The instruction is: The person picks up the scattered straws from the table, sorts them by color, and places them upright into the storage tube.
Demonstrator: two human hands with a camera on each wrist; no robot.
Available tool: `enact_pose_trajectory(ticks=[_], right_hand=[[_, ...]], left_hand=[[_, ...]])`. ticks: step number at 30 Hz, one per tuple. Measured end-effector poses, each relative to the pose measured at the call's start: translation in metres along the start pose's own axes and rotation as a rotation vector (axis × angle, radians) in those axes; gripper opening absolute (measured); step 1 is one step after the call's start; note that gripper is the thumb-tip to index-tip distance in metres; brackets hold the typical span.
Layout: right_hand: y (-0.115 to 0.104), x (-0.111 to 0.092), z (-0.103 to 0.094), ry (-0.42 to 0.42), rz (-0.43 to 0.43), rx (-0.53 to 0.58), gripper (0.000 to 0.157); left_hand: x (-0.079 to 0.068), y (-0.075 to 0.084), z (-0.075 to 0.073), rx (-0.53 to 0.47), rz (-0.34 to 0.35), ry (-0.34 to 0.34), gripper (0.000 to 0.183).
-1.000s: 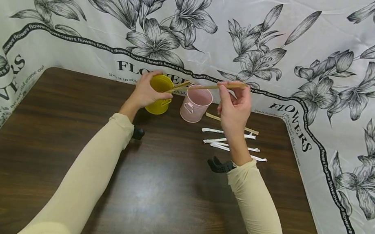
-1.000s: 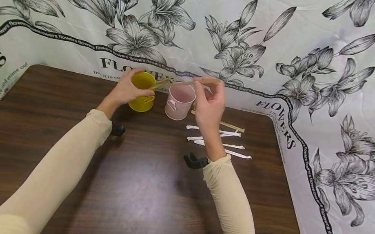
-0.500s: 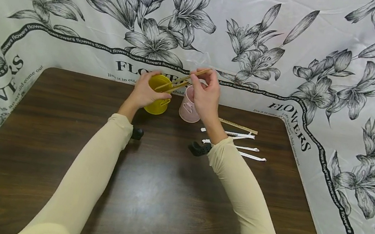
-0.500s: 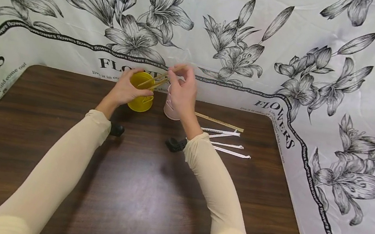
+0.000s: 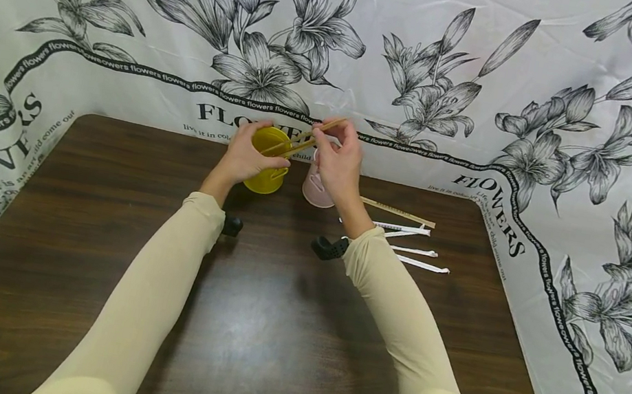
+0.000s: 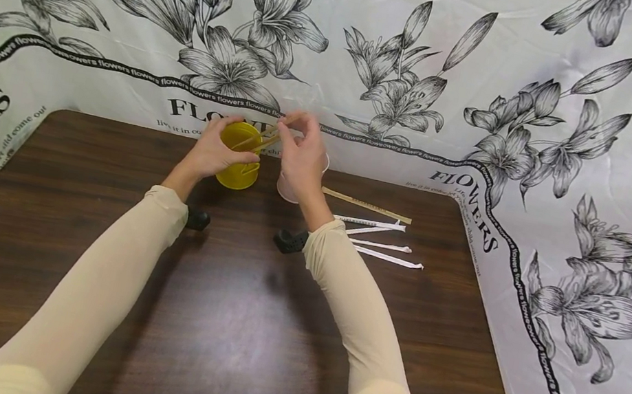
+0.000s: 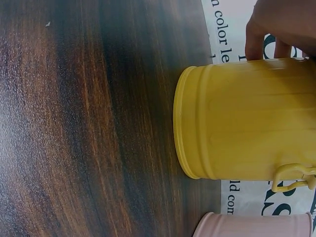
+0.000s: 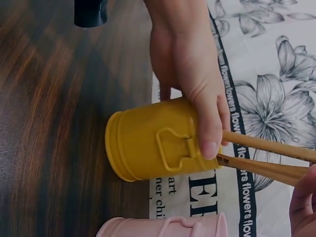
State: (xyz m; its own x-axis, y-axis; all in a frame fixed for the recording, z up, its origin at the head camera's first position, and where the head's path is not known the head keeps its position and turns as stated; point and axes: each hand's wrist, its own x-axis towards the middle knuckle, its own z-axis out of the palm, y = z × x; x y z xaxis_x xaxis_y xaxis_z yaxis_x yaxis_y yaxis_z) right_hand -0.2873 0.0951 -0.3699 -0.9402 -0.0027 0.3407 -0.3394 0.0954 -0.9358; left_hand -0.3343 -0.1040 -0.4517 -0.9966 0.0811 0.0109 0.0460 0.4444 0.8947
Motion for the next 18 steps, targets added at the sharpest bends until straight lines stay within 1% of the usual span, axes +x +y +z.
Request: enact_pose_trajectory(ticks=[4, 8, 10, 12, 16, 18], right_hand=[[0.003, -0.002, -0.001, -0.016, -0.018, 0.003, 0.024], [0.003, -0.006, -0.006, -0.035, 0.026, 0.013, 0.034], [0.002, -0.009, -0.011, -0.038, 0.036, 0.0, 0.037], [0.003, -0.013, -0.018, -0.033, 0.034, -0.034, 0.037], [0.007, -0.019, -0.035, -0.005, 0.012, -0.143, 0.034], [0.011, -0.023, -0.044, 0.003, 0.019, -0.179, 0.035]], left_hand=[[0.0, 0.001, 0.0, 0.002, -0.007, -0.003, 0.099], [-0.001, 0.001, 0.001, -0.003, -0.008, -0.003, 0.096], [-0.002, 0.002, 0.002, -0.005, -0.006, -0.002, 0.095], [-0.002, 0.002, 0.002, -0.006, -0.003, -0.003, 0.095], [-0.002, 0.001, 0.001, -0.006, -0.003, -0.005, 0.095], [-0.002, 0.001, 0.001, -0.007, -0.007, -0.002, 0.095]])
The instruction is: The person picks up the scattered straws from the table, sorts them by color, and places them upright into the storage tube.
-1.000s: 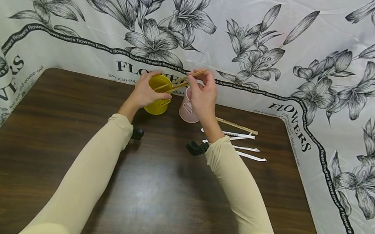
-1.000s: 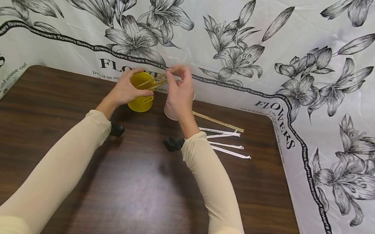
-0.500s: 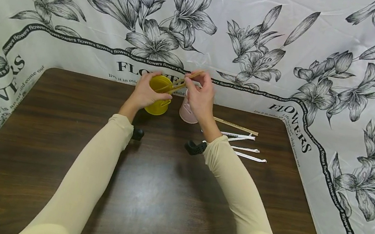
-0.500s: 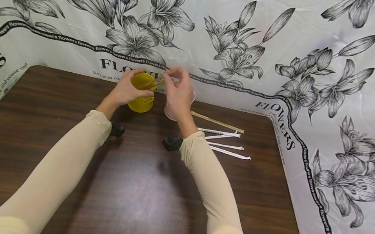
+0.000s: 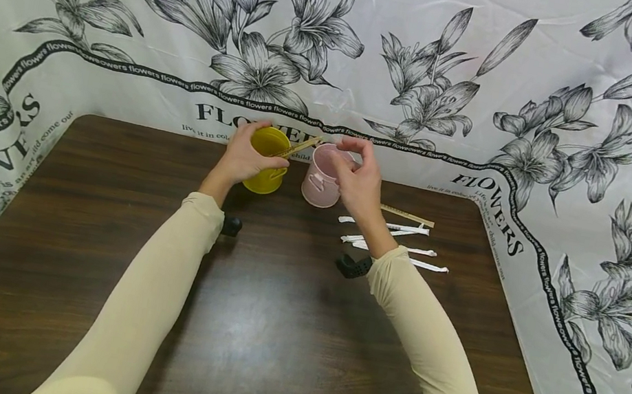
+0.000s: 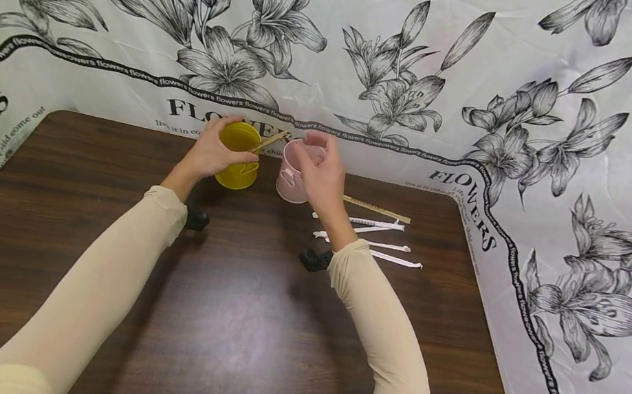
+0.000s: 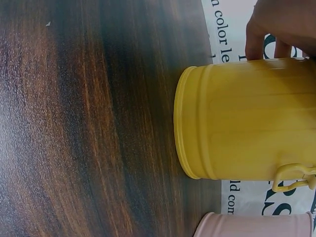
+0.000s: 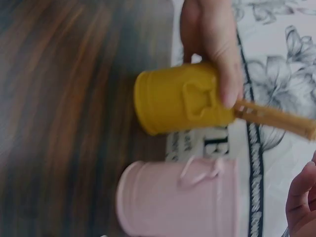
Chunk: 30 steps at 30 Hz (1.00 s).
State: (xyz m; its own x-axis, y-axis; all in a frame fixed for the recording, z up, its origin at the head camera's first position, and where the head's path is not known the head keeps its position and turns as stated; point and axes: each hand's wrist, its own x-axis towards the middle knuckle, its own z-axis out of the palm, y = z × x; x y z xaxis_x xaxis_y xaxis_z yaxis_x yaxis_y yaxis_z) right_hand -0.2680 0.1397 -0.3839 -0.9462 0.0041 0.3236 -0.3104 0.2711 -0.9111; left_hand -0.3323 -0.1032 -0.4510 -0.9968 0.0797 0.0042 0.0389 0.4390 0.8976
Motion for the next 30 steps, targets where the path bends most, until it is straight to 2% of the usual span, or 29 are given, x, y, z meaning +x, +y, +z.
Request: enact_pose_trajectory(ticks=[5, 9, 12, 14, 19, 21, 24, 30], right_hand=[[0.018, -0.011, -0.018, 0.006, 0.067, 0.03, 0.041], [0.034, -0.022, -0.033, 0.034, 0.108, 0.054, 0.04], [0.046, -0.027, -0.046, 0.052, 0.103, 0.011, 0.036], [0.055, -0.03, -0.056, 0.053, 0.076, -0.082, 0.033], [0.08, -0.034, -0.078, 0.003, -0.029, -0.449, 0.025], [0.088, -0.035, -0.086, -0.034, -0.047, -0.538, 0.024], [0.098, -0.034, -0.096, -0.093, -0.021, -0.607, 0.025], [0.109, -0.029, -0.106, -0.26, 0.154, -0.769, 0.04]], left_hand=[[0.0, -0.001, -0.001, 0.009, 0.0, 0.003, 0.096], [0.0, -0.001, 0.001, 0.019, 0.007, 0.0, 0.096], [0.0, -0.001, 0.0, 0.021, 0.01, 0.004, 0.096], [0.0, -0.001, 0.0, 0.021, 0.012, 0.005, 0.096], [-0.001, -0.001, -0.001, 0.025, 0.012, 0.008, 0.096], [-0.001, -0.001, -0.001, 0.024, 0.011, 0.006, 0.096], [-0.001, -0.001, 0.0, 0.019, 0.012, 0.005, 0.096], [0.0, -0.002, 0.0, 0.019, 0.016, 0.002, 0.097]])
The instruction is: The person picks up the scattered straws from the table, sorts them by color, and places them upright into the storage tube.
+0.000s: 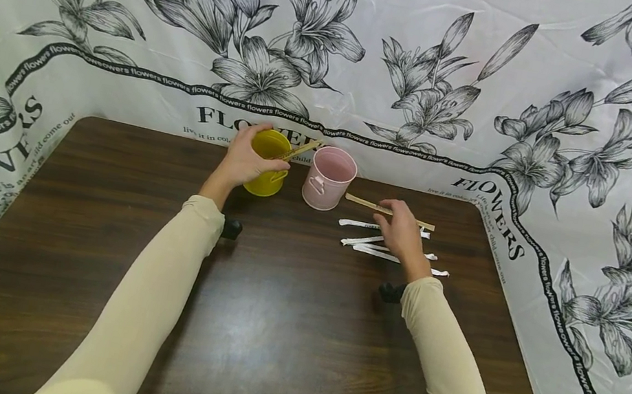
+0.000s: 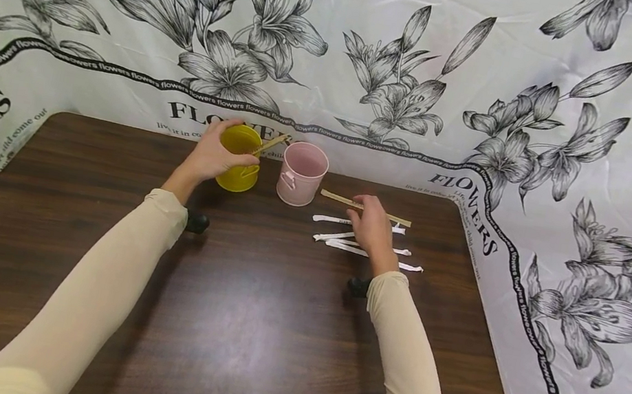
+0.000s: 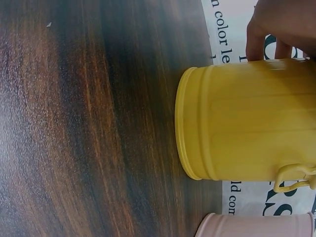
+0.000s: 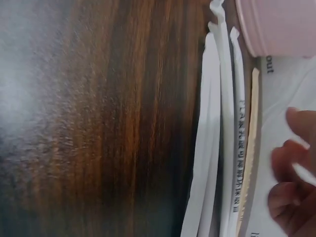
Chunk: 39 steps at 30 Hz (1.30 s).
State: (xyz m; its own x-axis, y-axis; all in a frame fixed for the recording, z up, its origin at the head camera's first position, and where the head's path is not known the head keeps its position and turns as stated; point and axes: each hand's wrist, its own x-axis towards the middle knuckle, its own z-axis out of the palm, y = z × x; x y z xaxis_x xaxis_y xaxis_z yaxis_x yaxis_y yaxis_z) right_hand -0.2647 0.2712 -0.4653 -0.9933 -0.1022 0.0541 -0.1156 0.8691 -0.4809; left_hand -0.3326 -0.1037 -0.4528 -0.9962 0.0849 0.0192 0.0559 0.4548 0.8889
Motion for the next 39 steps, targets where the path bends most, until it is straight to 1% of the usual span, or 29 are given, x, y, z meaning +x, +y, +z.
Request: enact_pose_trajectory(ticks=[4, 6, 8, 12, 20, 27, 30, 36, 39], right_hand=[[0.006, 0.006, 0.003, -0.131, 0.074, -0.059, 0.051], [0.008, 0.008, 0.004, -0.165, 0.098, -0.071, 0.053], [0.009, 0.009, 0.004, -0.179, 0.112, -0.08, 0.053], [0.01, 0.008, 0.005, -0.18, 0.133, -0.103, 0.049], [0.008, 0.011, 0.011, -0.146, 0.101, -0.212, 0.047], [0.004, 0.012, 0.011, -0.166, 0.124, -0.242, 0.045], [0.003, 0.012, 0.011, -0.158, 0.125, -0.241, 0.038], [0.001, 0.012, 0.01, -0.144, 0.1, -0.245, 0.015], [0.002, 0.011, 0.011, -0.155, 0.074, -0.244, 0.012]], left_hand=[[-0.001, 0.0, -0.001, 0.001, -0.002, -0.002, 0.095], [-0.003, 0.001, -0.001, -0.004, -0.007, 0.001, 0.094], [-0.004, 0.002, -0.002, -0.009, -0.014, -0.001, 0.093], [-0.005, 0.005, -0.001, -0.009, -0.019, -0.011, 0.093], [-0.002, 0.003, -0.001, -0.004, -0.02, -0.01, 0.095], [-0.003, 0.004, 0.0, -0.015, -0.027, -0.015, 0.096], [-0.003, 0.005, -0.001, -0.013, -0.025, -0.015, 0.096], [-0.002, 0.005, -0.002, -0.011, -0.017, -0.011, 0.094], [-0.003, 0.003, -0.003, -0.006, -0.019, -0.017, 0.096]])
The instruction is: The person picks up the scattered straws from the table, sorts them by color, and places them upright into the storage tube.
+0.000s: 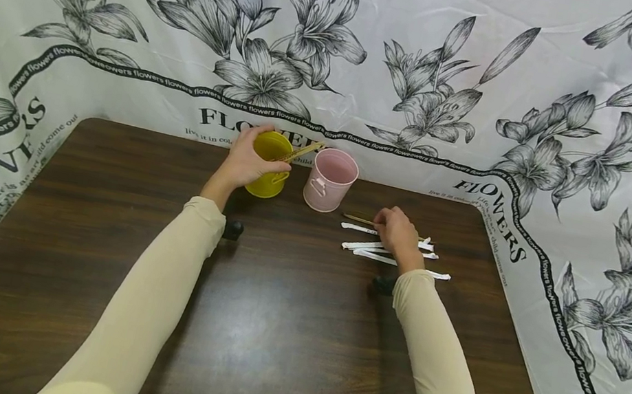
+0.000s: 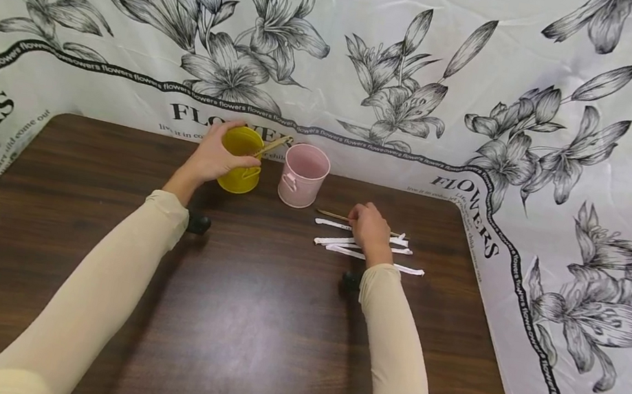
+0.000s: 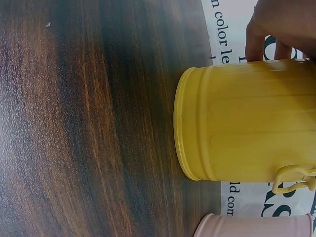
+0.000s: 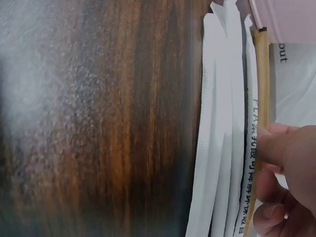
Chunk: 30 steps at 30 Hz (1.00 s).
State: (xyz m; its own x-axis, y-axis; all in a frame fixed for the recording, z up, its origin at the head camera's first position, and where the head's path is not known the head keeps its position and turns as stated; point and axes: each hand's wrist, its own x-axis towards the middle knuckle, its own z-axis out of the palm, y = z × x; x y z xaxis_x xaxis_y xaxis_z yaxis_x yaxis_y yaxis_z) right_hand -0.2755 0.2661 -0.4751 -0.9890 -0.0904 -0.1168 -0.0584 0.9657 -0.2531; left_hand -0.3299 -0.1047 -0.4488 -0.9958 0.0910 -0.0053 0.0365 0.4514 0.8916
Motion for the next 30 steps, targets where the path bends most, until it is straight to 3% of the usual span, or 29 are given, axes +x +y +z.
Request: enact_pose_trajectory(ticks=[10, 16, 24, 30], right_hand=[[-0.009, -0.013, 0.0, 0.114, -0.26, 0.133, 0.011], [-0.018, -0.026, -0.008, 0.174, -0.329, 0.196, 0.01], [-0.04, -0.038, -0.024, 0.277, -0.479, 0.337, 0.021], [-0.067, -0.05, -0.043, 0.298, -0.495, 0.508, 0.017]], left_hand=[[0.0, -0.001, 0.0, 0.003, -0.001, 0.013, 0.096], [0.0, 0.0, 0.001, 0.001, -0.002, 0.009, 0.094], [0.002, -0.003, 0.0, 0.003, 0.0, 0.005, 0.096], [0.003, -0.004, 0.002, 0.001, 0.007, 0.007, 0.095]])
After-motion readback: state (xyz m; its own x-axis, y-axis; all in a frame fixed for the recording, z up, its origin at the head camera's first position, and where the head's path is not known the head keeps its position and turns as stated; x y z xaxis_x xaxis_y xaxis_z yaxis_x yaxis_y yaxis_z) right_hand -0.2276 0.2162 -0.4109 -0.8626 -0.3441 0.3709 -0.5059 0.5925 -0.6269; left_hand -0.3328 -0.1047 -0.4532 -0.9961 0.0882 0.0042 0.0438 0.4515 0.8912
